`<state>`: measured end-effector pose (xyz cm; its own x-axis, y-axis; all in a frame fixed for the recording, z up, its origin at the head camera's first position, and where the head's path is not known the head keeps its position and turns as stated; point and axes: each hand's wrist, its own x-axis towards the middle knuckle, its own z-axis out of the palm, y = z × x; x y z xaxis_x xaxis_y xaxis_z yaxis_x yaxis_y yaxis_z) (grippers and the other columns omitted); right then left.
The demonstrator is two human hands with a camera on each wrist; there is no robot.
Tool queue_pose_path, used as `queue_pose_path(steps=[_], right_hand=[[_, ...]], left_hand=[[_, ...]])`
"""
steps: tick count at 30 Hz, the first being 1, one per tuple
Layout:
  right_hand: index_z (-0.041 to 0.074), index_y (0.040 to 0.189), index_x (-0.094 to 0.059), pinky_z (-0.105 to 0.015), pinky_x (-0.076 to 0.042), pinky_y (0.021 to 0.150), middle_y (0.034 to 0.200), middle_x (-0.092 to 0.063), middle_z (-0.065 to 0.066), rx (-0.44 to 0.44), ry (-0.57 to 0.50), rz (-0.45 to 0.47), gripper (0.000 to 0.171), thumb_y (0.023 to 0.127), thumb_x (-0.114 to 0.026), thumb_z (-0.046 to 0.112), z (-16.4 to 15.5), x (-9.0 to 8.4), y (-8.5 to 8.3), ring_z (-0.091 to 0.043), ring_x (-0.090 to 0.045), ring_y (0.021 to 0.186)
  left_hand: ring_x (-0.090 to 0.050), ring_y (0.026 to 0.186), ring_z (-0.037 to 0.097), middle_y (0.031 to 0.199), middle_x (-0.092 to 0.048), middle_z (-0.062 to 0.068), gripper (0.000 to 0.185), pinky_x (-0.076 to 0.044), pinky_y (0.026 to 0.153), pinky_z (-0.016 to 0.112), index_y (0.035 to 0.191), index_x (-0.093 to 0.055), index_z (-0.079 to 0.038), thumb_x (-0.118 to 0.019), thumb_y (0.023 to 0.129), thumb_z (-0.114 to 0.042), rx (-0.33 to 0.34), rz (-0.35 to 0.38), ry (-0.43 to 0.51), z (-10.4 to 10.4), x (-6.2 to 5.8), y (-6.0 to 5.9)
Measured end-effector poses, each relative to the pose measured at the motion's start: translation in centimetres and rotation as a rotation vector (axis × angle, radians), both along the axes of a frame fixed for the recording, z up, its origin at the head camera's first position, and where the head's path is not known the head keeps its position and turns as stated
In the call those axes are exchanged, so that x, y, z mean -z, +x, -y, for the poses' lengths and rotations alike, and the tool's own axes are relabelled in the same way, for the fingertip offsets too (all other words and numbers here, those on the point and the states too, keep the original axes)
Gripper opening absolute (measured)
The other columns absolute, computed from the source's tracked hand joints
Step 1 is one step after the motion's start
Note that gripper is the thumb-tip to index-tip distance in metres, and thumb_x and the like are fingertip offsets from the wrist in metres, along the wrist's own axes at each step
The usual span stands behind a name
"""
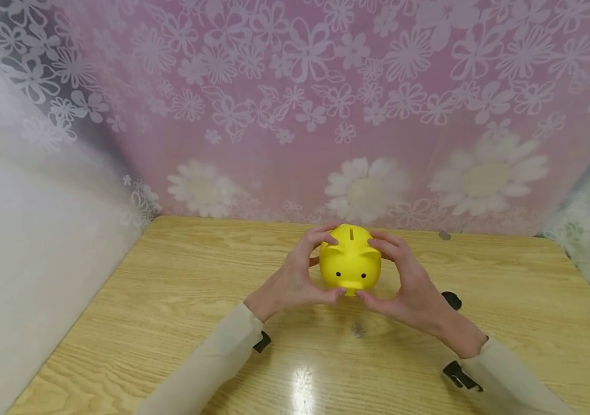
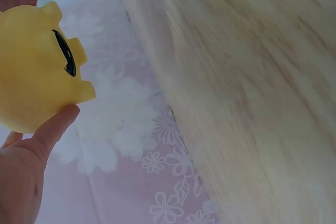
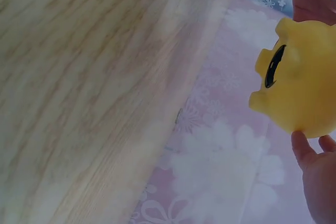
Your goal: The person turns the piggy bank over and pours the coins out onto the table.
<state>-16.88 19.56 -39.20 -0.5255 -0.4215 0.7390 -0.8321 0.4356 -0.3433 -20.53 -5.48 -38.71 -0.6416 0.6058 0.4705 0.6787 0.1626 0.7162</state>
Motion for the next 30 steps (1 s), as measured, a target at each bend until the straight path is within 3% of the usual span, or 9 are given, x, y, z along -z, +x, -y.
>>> queue_pose_path(steps=[3, 7, 9, 15, 19, 23, 26, 30], right_hand=[[-0.001, 0.148, -0.042, -0.023, -0.051, 0.106, 0.155, -0.039, -0.025, 0.003, 0.025, 0.091, 0.081, 0.089, -0.077, 0.041, -0.2, 0.0, 0.3, -0.023, -0.047, 0.139], [0.003, 0.149, -0.04, -0.049, -0.061, 0.093, 0.161, -0.032, -0.021, -0.019, 0.033, 0.201, 0.093, 0.073, -0.092, 0.011, -0.4, 0.1, 0.6, -0.029, -0.045, 0.141], [0.002, 0.147, -0.042, -0.046, -0.061, 0.092, 0.161, -0.031, -0.022, -0.031, 0.021, 0.196, 0.09, 0.073, -0.092, 0.012, -0.5, 0.1, 0.6, -0.028, -0.045, 0.142], [-0.008, 0.134, -0.05, -0.016, -0.047, 0.107, 0.152, -0.037, -0.035, -0.085, -0.062, -0.006, 0.073, 0.09, -0.073, 0.046, -0.4, -0.6, 0.3, -0.02, -0.043, 0.145], [-0.006, 0.126, -0.052, -0.02, -0.042, 0.115, 0.147, -0.038, -0.039, -0.112, -0.068, -0.218, 0.063, 0.092, -0.071, 0.043, -0.1, -1.7, 0.1, -0.027, -0.041, 0.148], [0.008, 0.13, -0.055, -0.03, -0.039, 0.12, 0.148, -0.039, -0.033, -0.095, -0.016, -0.477, 0.047, 0.096, -0.068, 0.039, 0.3, -2.8, 0.0, -0.04, -0.043, 0.146], [0.019, 0.134, -0.056, -0.035, -0.036, 0.123, 0.15, -0.04, -0.027, -0.064, 0.029, -0.592, 0.042, 0.098, -0.065, 0.037, 0.4, -3.3, -0.1, -0.045, -0.041, 0.146], [0.02, 0.13, -0.057, -0.038, -0.034, 0.125, 0.148, -0.04, -0.026, -0.063, 0.069, -0.611, 0.036, 0.098, -0.064, 0.035, 0.3, -3.1, -0.2, -0.049, -0.04, 0.145]], left_hand=[[-0.044, 0.145, 0.026, 0.165, -0.029, 0.003, 0.075, -0.056, 0.1, 0.043, 0.137, -0.038, -0.019, -0.084, 0.078, -0.013, 0.015, 0.004, 0.004, -0.2, -0.1, 0.1], [-0.043, 0.145, 0.026, 0.165, -0.028, 0.002, 0.076, -0.056, 0.1, 0.042, 0.137, -0.037, -0.019, -0.084, 0.077, -0.013, 0.029, -0.012, -0.004, -0.3, -0.1, 0.3], [-0.042, 0.146, 0.027, 0.165, -0.028, 0.005, 0.078, -0.055, 0.102, 0.041, 0.138, -0.036, -0.018, -0.084, 0.077, -0.013, 0.038, -0.048, -0.004, -0.4, -0.1, 0.4], [-0.04, 0.148, 0.031, 0.164, -0.027, 0.018, 0.084, -0.051, 0.11, 0.04, 0.14, -0.036, -0.013, -0.087, 0.074, -0.012, 0.088, -0.259, 0.024, -0.5, -1.0, 0.0], [-0.04, 0.148, 0.035, 0.16, -0.028, 0.023, 0.084, -0.049, 0.114, 0.037, 0.137, -0.038, -0.013, -0.09, 0.071, -0.015, 0.097, -0.449, 0.036, -0.4, -2.3, -0.1], [-0.04, 0.146, 0.04, 0.157, -0.026, 0.028, 0.075, -0.047, 0.116, 0.036, 0.13, -0.038, -0.015, -0.088, 0.075, -0.018, 0.121, -0.604, 0.037, -0.4, -3.0, 0.1], [-0.039, 0.146, 0.042, 0.156, -0.023, 0.029, 0.07, -0.044, 0.118, 0.038, 0.128, -0.038, -0.016, -0.087, 0.078, -0.018, 0.125, -0.652, 0.029, -0.3, -2.9, 0.2], [-0.039, 0.146, 0.042, 0.157, -0.021, 0.029, 0.068, -0.043, 0.118, 0.039, 0.127, -0.037, -0.015, -0.087, 0.08, -0.016, 0.109, -0.657, 0.009, -0.3, -2.4, 0.2]])
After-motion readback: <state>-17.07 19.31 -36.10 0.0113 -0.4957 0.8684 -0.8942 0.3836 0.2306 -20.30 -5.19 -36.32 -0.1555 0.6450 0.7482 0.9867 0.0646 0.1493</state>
